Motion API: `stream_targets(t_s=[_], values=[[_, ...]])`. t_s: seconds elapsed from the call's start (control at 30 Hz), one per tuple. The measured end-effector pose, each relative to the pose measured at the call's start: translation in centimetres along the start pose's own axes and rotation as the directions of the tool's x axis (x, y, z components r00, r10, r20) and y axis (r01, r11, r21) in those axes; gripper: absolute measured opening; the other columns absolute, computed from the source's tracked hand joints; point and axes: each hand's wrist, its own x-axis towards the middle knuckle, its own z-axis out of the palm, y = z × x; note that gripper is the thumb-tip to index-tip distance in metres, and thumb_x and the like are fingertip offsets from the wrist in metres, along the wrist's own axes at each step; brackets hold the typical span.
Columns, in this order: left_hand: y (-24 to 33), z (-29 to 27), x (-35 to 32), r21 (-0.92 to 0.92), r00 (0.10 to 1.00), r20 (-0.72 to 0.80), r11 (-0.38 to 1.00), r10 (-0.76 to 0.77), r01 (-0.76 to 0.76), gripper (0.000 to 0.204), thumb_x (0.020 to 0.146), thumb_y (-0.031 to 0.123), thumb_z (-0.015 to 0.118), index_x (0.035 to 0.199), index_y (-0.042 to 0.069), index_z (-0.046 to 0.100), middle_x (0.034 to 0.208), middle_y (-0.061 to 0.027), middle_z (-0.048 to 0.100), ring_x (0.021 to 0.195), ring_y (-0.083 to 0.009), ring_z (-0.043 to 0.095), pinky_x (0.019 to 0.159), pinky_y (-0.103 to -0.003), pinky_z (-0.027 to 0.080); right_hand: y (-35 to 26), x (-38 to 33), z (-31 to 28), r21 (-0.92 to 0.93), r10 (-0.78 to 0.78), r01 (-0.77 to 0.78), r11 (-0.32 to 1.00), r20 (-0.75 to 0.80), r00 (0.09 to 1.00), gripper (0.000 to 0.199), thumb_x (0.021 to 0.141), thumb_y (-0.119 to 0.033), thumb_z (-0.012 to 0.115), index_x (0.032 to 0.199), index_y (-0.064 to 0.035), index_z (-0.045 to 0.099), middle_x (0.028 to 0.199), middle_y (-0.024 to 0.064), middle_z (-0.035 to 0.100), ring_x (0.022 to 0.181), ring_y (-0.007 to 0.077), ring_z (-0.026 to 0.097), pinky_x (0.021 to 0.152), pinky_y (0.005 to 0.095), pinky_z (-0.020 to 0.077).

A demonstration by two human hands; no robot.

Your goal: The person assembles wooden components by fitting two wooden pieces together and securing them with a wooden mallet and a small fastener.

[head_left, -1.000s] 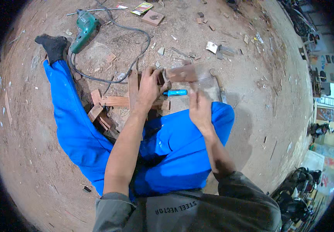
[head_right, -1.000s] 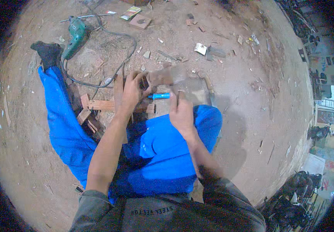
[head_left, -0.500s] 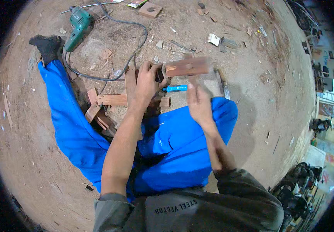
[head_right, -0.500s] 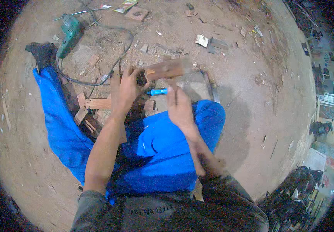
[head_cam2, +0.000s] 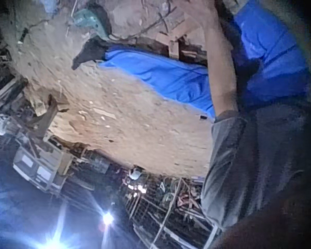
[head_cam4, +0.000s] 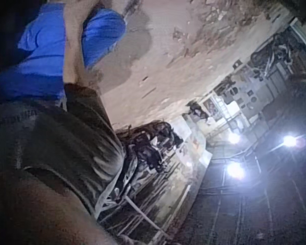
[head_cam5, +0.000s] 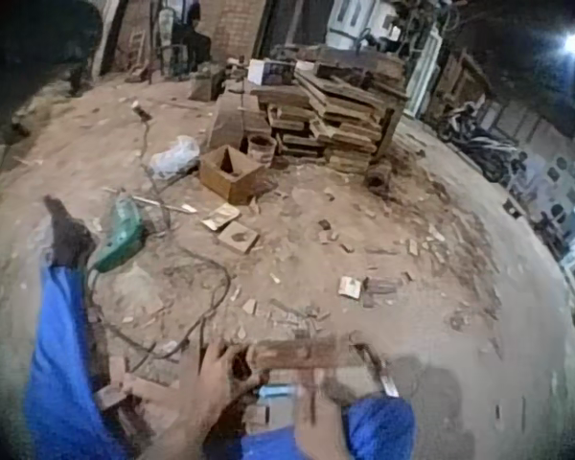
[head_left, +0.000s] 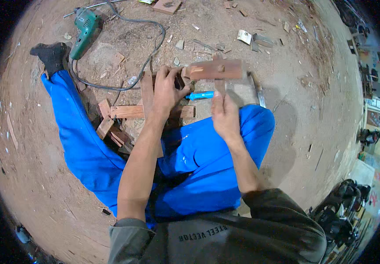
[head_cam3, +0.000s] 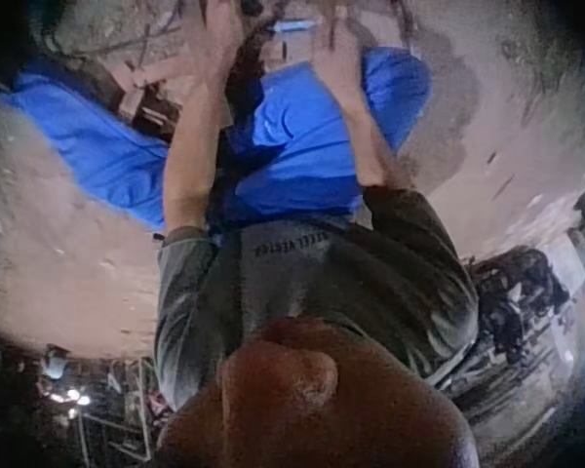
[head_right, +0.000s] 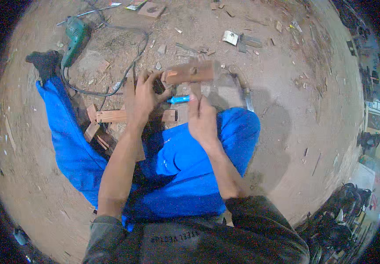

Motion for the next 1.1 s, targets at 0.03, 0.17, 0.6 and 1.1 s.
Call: stream_targets(t_s=[0.03, 0.17, 0.6, 1.1], values=[[-0.2, 0.0, -0.1, 0.003, 1.000, 0.000, 1.000, -0.003, 0.003, 0.059, 0.067, 0.017, 0.086, 0.121, 0.001, 0.067, 0.105, -0.0186, 0.059, 0.099, -0.0368, 0.060, 0.090, -0.043, 0.051, -0.3, 0.3, -0.8, 0.102, 0.067, -0.066, 0.993, -0.006, 0.998, 0.038, 0.106, -0.026, 0.048, 0.087, 0.0038, 0.060, 0.066, 0.0139, 0.057, 0.060, 0.0253, 0.057, 0.059, 0.0426, 0.0440], [0.0, 0.0, -0.6, 0.000, 1.000, -0.026, 1.000, 0.000, 0.000, 0.060, 0.065, 0.019, 0.088, 0.119, 0.002, 0.068, 0.102, -0.0173, 0.058, 0.097, -0.0357, 0.060, 0.087, -0.043, 0.051, -2.7, 0.4, -2.6, 0.690, 0.228, -0.041, 0.722, -0.181, 0.957, 0.031, 0.108, -0.031, 0.047, 0.092, -0.0052, 0.053, 0.062, -0.0019, 0.044, 0.054, 0.0094, 0.043, 0.047, 0.0274, 0.0340], [1.4, -0.2, -0.1, 0.139, 1.000, -0.013, 0.990, 0.010, -0.009, 0.061, 0.064, 0.020, 0.090, 0.118, 0.002, 0.069, 0.106, -0.0184, 0.062, 0.099, -0.0366, 0.060, 0.089, -0.044, 0.051, -0.6, 0.1, 0.7, 0.893, 0.402, -0.073, 0.445, -0.126, 0.907, 0.036, 0.106, -0.041, 0.050, 0.087, -0.0105, 0.049, 0.067, -0.0044, 0.040, 0.054, 0.0062, 0.037, 0.043, 0.0250, 0.0275], [0.5, 1.0, 0.0, 0.144, 0.999, -0.038, 0.989, -0.009, 0.014, 0.059, 0.062, 0.022, 0.091, 0.113, 0.001, 0.070, 0.100, -0.0169, 0.059, 0.093, -0.0352, 0.060, 0.084, -0.043, 0.052, 0.8, -0.4, 1.2, 0.670, 0.460, -0.617, 0.413, 0.431, 0.776, 0.039, 0.105, -0.043, 0.052, 0.081, -0.0118, 0.051, 0.061, -0.0054, 0.037, 0.047, 0.0063, 0.032, 0.042, 0.0265, 0.0235]])
